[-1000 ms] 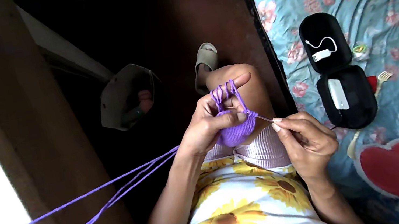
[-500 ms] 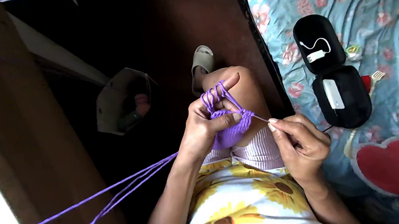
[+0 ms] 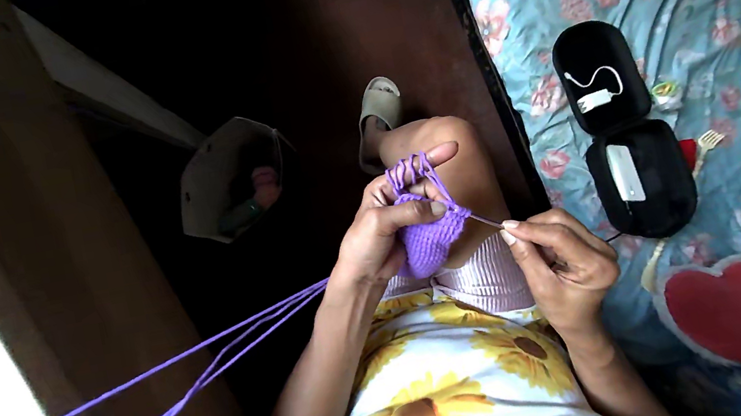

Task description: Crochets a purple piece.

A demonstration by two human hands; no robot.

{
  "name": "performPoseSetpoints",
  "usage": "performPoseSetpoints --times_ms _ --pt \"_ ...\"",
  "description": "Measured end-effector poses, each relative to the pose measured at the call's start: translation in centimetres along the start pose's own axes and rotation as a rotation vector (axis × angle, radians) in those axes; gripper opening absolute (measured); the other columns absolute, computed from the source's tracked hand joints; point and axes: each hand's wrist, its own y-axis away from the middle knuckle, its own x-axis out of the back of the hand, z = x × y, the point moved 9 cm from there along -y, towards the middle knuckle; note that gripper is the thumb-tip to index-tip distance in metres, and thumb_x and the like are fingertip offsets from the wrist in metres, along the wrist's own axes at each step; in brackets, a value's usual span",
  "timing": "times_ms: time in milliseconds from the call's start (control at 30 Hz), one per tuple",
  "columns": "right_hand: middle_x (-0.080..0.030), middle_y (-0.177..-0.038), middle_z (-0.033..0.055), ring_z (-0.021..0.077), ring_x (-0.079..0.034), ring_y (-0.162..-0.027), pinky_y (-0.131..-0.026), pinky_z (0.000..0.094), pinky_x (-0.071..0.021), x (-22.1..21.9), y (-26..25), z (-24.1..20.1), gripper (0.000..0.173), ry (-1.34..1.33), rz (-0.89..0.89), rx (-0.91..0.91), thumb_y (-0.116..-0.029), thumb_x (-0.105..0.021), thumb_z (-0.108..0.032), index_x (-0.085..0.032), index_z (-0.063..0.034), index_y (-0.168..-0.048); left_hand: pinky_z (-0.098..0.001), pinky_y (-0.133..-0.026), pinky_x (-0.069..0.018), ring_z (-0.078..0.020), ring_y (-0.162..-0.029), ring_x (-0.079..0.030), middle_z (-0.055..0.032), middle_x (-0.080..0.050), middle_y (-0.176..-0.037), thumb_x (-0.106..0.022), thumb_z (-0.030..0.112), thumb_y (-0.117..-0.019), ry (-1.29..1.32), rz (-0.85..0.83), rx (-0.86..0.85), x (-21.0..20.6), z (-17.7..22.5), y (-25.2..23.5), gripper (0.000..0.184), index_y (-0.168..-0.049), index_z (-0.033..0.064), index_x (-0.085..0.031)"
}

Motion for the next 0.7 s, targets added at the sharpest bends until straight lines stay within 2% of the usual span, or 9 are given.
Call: performPoseSetpoints --times_ms 200,700 --pt "-0.068 -0.083 0.0045 -0.0010 -0.063 -0.078 -0.070 0.0099 -0.0527 0.0 0.1 0.6 0.006 -0.085 -0.024 -0.050 -0.0887 -0.071 0.000 -0.075 0.0019 -0.092 -0.0214 -0.059 -0.0564 -0.0057 -0.062 -0.065 -0.0024 -0.071 -0.078 -0.058 -0.004 -0.0826 -0.006 -0.013 0.014 -0.2 0.0 0.0 0.050 -0.132 0.0013 -0.065" --pt "-0.070 -0.085 0.0002 0.0010 -0.066 -0.079 -0.071 0.0147 -0.0578 0.1 0.2 2.1 0.006 -0.262 -0.043 -0.182 -0.0874 -0.073 0.000 -0.076 -0.0008 -0.093 -0.0205 -0.058 -0.0568 -0.0062 -0.062 -0.065 -0.0041 -0.071 -0.078 -0.057 -0.009 -0.0834 -0.146 -0.028 -0.025 -0.7 0.9 0.2 0.050 -0.133 -0.0025 -0.062"
